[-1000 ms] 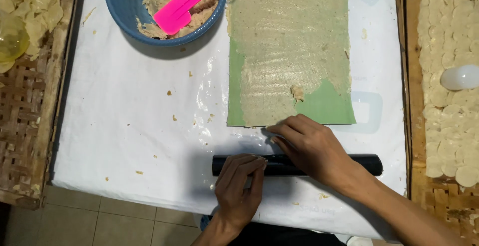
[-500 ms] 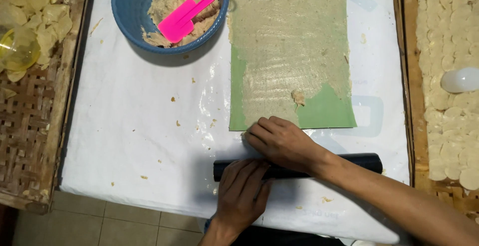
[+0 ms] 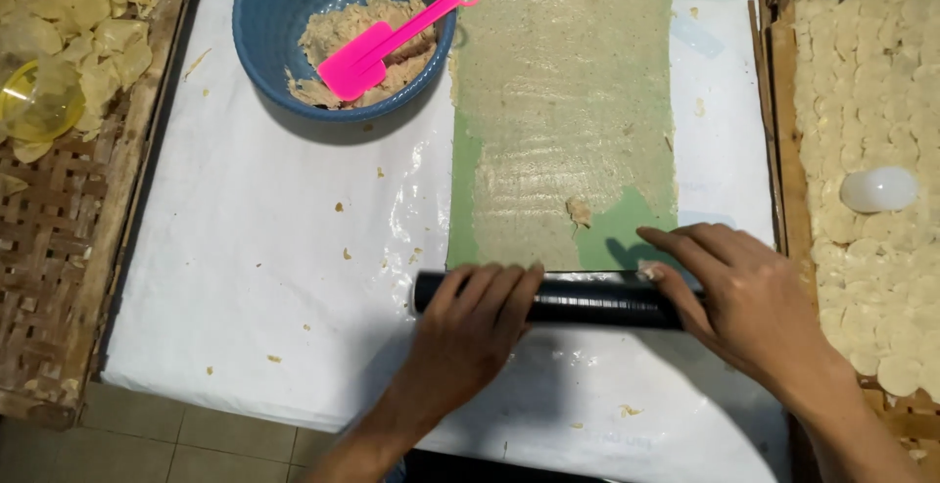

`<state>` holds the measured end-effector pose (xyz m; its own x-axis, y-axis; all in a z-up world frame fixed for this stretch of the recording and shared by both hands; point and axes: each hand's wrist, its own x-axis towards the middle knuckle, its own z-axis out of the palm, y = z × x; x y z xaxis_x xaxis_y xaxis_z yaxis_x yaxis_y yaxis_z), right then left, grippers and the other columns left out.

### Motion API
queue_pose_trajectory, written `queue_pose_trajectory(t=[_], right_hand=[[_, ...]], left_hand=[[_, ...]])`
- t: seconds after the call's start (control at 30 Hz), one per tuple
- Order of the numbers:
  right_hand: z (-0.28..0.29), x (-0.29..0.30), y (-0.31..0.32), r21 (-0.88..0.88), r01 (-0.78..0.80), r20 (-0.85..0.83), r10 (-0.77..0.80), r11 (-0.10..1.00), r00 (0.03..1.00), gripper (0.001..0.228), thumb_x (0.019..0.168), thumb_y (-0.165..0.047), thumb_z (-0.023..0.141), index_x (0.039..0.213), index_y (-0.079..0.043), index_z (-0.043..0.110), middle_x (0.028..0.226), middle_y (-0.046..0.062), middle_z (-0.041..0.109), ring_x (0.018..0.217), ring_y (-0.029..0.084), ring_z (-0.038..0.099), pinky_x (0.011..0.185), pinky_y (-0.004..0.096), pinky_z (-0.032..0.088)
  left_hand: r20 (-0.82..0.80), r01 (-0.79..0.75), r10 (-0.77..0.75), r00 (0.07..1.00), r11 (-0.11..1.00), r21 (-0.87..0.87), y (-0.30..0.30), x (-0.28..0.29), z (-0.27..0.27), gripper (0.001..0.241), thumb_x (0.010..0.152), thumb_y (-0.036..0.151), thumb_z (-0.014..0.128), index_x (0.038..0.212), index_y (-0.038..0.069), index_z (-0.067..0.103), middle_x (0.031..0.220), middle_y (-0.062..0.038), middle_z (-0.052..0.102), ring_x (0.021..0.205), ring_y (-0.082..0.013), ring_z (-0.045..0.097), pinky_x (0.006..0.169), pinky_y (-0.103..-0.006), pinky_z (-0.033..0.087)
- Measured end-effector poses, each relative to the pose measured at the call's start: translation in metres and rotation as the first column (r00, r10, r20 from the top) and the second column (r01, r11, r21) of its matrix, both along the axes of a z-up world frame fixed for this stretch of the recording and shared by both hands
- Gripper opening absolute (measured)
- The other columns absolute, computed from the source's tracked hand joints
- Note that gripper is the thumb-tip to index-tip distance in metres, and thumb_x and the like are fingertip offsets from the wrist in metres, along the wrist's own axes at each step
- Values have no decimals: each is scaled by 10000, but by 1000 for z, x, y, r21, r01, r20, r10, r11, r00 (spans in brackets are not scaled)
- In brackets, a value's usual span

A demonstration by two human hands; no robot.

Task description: Flatten and shape portions of dough using a cylindrical rolling tool on a flat surface.

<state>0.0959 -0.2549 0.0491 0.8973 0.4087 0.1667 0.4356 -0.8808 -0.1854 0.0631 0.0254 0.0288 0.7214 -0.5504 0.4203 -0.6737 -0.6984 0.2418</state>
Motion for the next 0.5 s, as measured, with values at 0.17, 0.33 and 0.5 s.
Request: queue_pose_trajectory(t=[0.17, 0.33, 0.5], right_hand=[[-21, 43, -2, 18, -33, 198, 29, 999, 980, 292, 1006, -279, 659, 1175, -63, 758, 949, 77, 701, 808, 226, 650, 746, 340, 518], [-63, 73, -1, -79, 4, 252, 16, 997, 968, 300, 1064, -397, 568, 1205, -197, 743, 966, 40, 675, 981, 228, 658, 841, 348, 505], [-56, 91, 11, -98, 57, 26, -55, 994, 998, 504, 1124, -364, 373, 1502, -73, 538, 1490, 224, 552, 1419, 376, 480, 1124, 515, 379]], left_hand=[[47, -92, 90, 995, 995, 38, -12, 60, -24, 502, 926, 274, 734, 1295, -43, 607, 1162, -146, 693, 1036, -246, 648, 954, -416, 497], [93, -90, 86, 992, 995, 42, -18, 80, -49, 482, 1000, 279, 649, 1356, -40, 591, 1104, -211, 671, 1062, -348, 667, 976, -482, 501], [-221, -152, 175, 960, 981, 117, -25, 95, -23, 672, 1098, 393, 411, 1488, -154, 424, 1533, -381, 443, 1504, -472, 334, 1229, -627, 84]])
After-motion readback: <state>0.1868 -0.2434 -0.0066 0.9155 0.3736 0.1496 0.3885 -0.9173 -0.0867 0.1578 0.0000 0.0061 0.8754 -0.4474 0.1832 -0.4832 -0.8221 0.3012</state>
